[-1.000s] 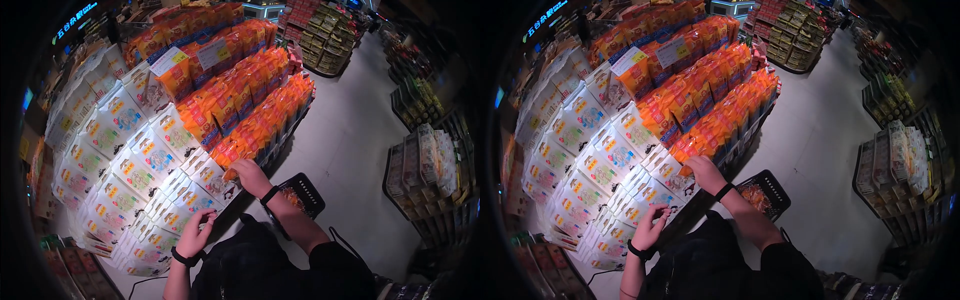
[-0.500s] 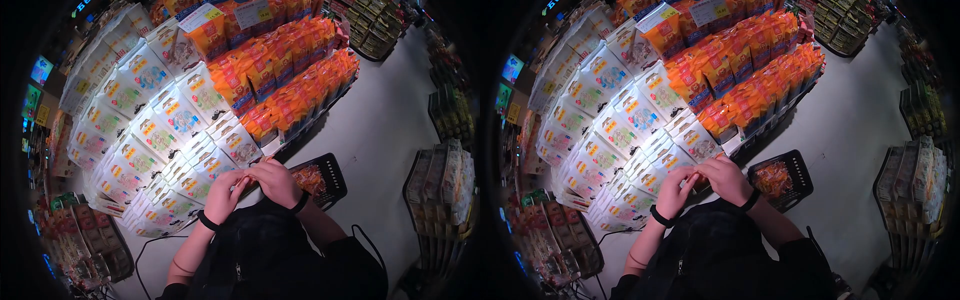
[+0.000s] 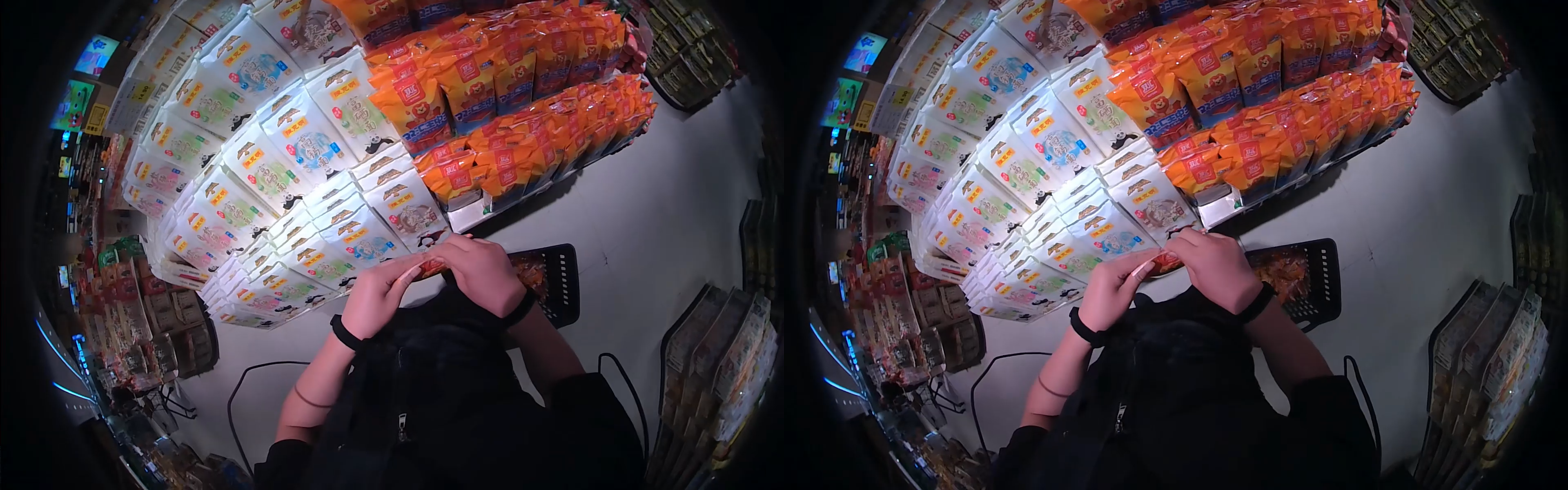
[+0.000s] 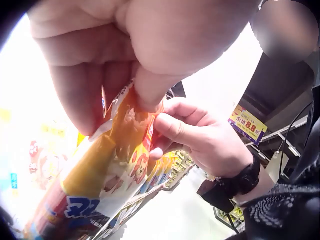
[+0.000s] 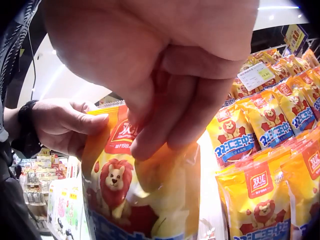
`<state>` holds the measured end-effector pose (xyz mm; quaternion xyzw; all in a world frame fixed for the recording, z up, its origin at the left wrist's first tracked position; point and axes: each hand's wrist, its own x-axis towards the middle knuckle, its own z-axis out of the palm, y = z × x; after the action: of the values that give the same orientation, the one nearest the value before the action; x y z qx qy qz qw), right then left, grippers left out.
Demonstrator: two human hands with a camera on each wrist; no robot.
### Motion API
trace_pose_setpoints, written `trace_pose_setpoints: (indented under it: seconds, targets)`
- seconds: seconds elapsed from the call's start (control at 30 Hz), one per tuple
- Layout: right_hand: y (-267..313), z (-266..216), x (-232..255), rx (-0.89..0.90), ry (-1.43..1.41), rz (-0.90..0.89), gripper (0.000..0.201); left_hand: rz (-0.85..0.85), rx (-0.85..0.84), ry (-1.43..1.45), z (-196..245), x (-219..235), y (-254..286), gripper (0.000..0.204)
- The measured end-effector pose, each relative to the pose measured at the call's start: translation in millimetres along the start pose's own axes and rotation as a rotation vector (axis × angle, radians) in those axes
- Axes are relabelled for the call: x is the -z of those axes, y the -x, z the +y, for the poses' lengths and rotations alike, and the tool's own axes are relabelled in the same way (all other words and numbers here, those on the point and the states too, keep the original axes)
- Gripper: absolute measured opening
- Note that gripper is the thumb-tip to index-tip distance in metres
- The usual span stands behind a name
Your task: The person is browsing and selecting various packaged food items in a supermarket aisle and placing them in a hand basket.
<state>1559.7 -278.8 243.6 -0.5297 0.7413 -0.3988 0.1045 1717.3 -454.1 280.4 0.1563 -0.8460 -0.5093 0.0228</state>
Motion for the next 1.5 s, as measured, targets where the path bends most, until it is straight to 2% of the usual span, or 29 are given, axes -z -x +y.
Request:
trace_pose_setpoints:
  seconds: [0.13,0.27,0.47,0.5,0.63,0.77,0.87,0.93,1.0,1.07,1.17,1.27,1.3,1.4,1.43,1.5]
  targets:
    - [-22,17,20,0.036,0.026,0.043,0.029,0.066,-0.023,-0.035,7,4,-5,0.032]
    - [-37,49,31,0.092,0.116,0.099,0.022,0.010,0.142,-0.054,-1,15,8,0.033]
    - [-54,101,21,-0.001,0.064,-0.010,0.021,0.061,0.286,0.084,-30,13,46,0.034]
    - [-56,105,20,-0.015,0.111,-0.069,0.021,0.077,0.285,0.089,-34,12,49,0.034]
    - [-59,115,11,-0.081,0.113,-0.074,0.022,0.117,0.331,0.113,-34,11,63,0.035]
    - [-59,105,18,-0.040,0.080,0.011,0.024,0.141,0.396,0.184,-33,7,66,0.036]
    - [-60,103,16,0.000,0.131,0.038,0.022,0.118,0.338,0.154,-40,-2,63,0.037]
    - [-66,114,5,-0.053,0.131,0.004,0.019,0.026,0.333,0.070,-37,-2,59,0.040]
    - [-60,132,-6,-0.126,0.178,-0.072,0.018,0.020,0.301,0.044,-37,-5,57,0.040]
    - [-61,146,-13,-0.099,0.156,-0.009,0.015,0.041,0.290,0.091,-38,-9,56,0.039]
    - [-62,128,-13,-0.140,0.128,0.006,0.015,0.056,0.293,0.110,-47,-13,58,0.039]
    - [-57,100,-9,-0.009,0.113,0.238,0.019,0.053,0.298,0.090,-46,-14,57,0.039]
    - [-50,87,-9,-0.102,0.015,0.225,0.017,0.048,0.312,0.093,-45,-15,58,0.039]
    - [-24,85,-30,-0.226,-0.067,0.085,0.019,0.088,0.309,0.181,-33,-12,58,0.038]
    - [-23,64,-32,-0.367,-0.298,0.018,0.027,0.105,0.299,0.231,-26,-12,57,0.038]
    - [-20,20,-25,-0.382,-0.576,-0.081,0.022,0.136,0.255,0.447,-6,-10,55,0.036]
